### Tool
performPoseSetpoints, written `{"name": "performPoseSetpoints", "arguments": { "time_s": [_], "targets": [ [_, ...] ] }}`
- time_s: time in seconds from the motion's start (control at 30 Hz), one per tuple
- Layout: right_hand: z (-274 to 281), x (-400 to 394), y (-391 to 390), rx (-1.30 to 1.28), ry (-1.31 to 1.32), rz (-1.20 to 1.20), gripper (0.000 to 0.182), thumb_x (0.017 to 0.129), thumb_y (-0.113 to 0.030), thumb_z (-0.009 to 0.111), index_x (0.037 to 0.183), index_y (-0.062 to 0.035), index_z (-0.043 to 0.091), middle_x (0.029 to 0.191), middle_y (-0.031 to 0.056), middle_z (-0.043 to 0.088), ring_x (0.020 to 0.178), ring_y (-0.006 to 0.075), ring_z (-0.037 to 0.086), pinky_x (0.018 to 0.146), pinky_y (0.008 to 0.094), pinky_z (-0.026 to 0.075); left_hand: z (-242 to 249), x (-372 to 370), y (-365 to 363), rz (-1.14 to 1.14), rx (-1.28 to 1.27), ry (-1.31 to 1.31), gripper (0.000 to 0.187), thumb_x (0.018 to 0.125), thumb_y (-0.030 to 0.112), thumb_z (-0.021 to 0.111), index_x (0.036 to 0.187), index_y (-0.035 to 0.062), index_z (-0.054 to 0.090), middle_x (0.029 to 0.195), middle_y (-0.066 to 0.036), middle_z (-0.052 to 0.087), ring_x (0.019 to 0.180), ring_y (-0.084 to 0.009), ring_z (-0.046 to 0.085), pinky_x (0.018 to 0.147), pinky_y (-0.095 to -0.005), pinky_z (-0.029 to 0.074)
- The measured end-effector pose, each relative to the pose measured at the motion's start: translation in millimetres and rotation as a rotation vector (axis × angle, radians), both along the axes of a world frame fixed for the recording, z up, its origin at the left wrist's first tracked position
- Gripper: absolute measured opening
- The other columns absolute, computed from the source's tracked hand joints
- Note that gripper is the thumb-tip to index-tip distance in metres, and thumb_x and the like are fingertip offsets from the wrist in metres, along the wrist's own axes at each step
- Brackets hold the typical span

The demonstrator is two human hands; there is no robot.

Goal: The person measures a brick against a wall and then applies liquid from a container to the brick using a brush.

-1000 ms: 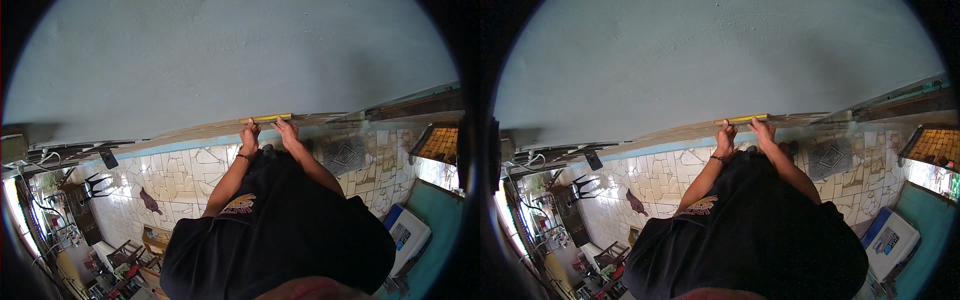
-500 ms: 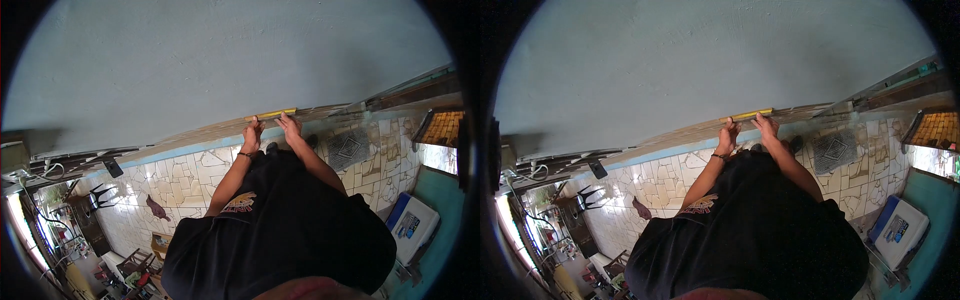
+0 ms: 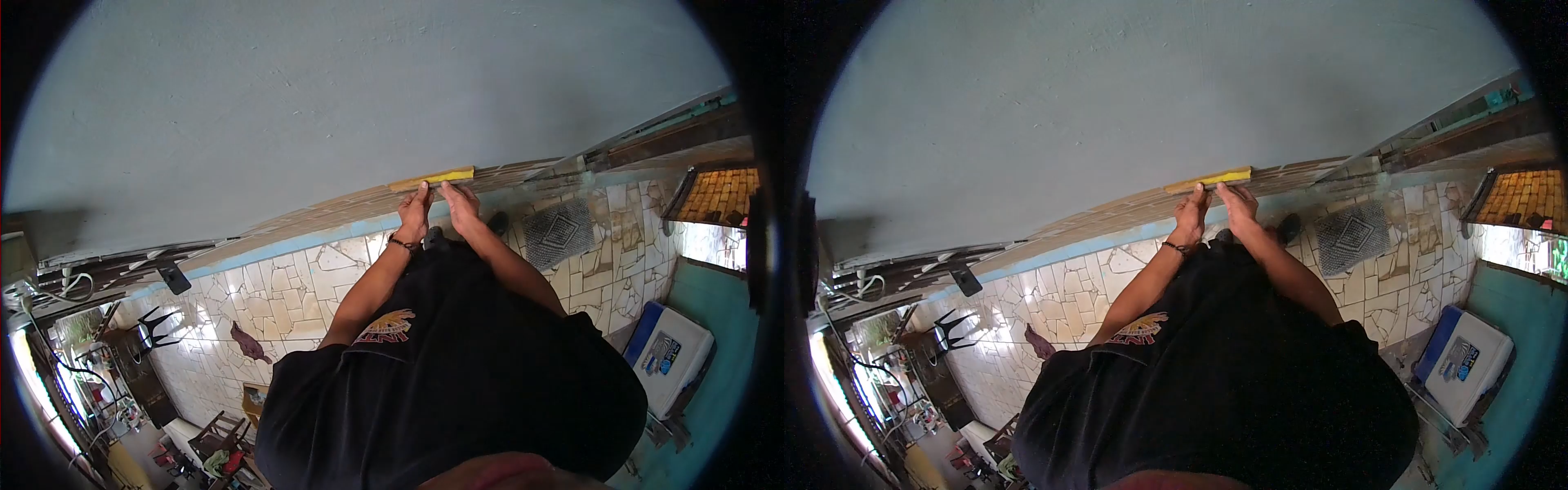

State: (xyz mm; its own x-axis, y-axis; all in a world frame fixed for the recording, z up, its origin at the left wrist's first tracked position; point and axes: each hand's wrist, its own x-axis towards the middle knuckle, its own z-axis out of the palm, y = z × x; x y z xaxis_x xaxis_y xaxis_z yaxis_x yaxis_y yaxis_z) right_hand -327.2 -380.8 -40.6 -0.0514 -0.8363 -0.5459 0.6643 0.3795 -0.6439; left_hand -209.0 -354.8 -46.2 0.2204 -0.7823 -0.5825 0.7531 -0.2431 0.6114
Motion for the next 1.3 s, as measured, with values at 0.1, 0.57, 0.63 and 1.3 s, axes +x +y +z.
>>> {"name": "performPoseSetpoints", "arguments": {
  "time_s": [0.1,0.57,0.63,1.3],
  "targets": [
    [4.8,1.3,-1.9,0.037,-0.006,0.023,0.017,0.084,-0.003,0.073,0.091,0.0009,0.058,0.102,0.0138,0.064,0.097,0.0241,0.065,0.095,0.0397,0.054,-1.5,0.5,-2.5,0.024,0.027,0.004,0.025,0.086,0.022,0.074,0.087,0.004,0.055,0.09,-0.005,0.061,0.084,-0.0151,0.059,0.093,-0.0343,0.051],
    [13.9,-11.8,-16.5,0.033,0.115,0.243,0.019,0.086,-0.011,0.073,0.087,0.0033,0.061,0.093,0.011,0.064,0.09,0.0227,0.066,0.09,0.036,0.057,-1.6,-0.1,-9.1,0.022,0.057,0.019,0.033,0.088,0.026,0.072,0.095,-0.0019,0.056,0.099,-0.009,0.062,0.096,-0.0193,0.06,0.1,-0.0394,0.048],
    [10.3,-14.4,-17.9,0.014,0.122,0.267,0.02,0.086,-0.012,0.073,0.089,0.0042,0.061,0.094,0.0117,0.065,0.09,0.0226,0.066,0.091,0.0355,0.056,-12.4,2.5,-6.5,-0.004,-0.009,0.012,0.032,0.088,0.026,0.072,0.095,-0.0015,0.057,0.101,-0.01,0.062,0.098,-0.0196,0.061,0.101,-0.0396,0.047],
    [9.3,-10.4,-12.1,0.051,0.114,0.168,0.029,0.08,-0.011,0.078,0.09,0.0052,0.057,0.098,0.0163,0.065,0.092,0.0285,0.068,0.085,0.0361,0.058,20.8,16.5,2.2,-0.121,0.157,-0.26,0.052,0.08,0.033,0.079,0.099,-0.0103,0.058,0.099,-0.018,0.065,0.088,-0.0267,0.068,0.078,-0.0344,0.056]
  ]
}}
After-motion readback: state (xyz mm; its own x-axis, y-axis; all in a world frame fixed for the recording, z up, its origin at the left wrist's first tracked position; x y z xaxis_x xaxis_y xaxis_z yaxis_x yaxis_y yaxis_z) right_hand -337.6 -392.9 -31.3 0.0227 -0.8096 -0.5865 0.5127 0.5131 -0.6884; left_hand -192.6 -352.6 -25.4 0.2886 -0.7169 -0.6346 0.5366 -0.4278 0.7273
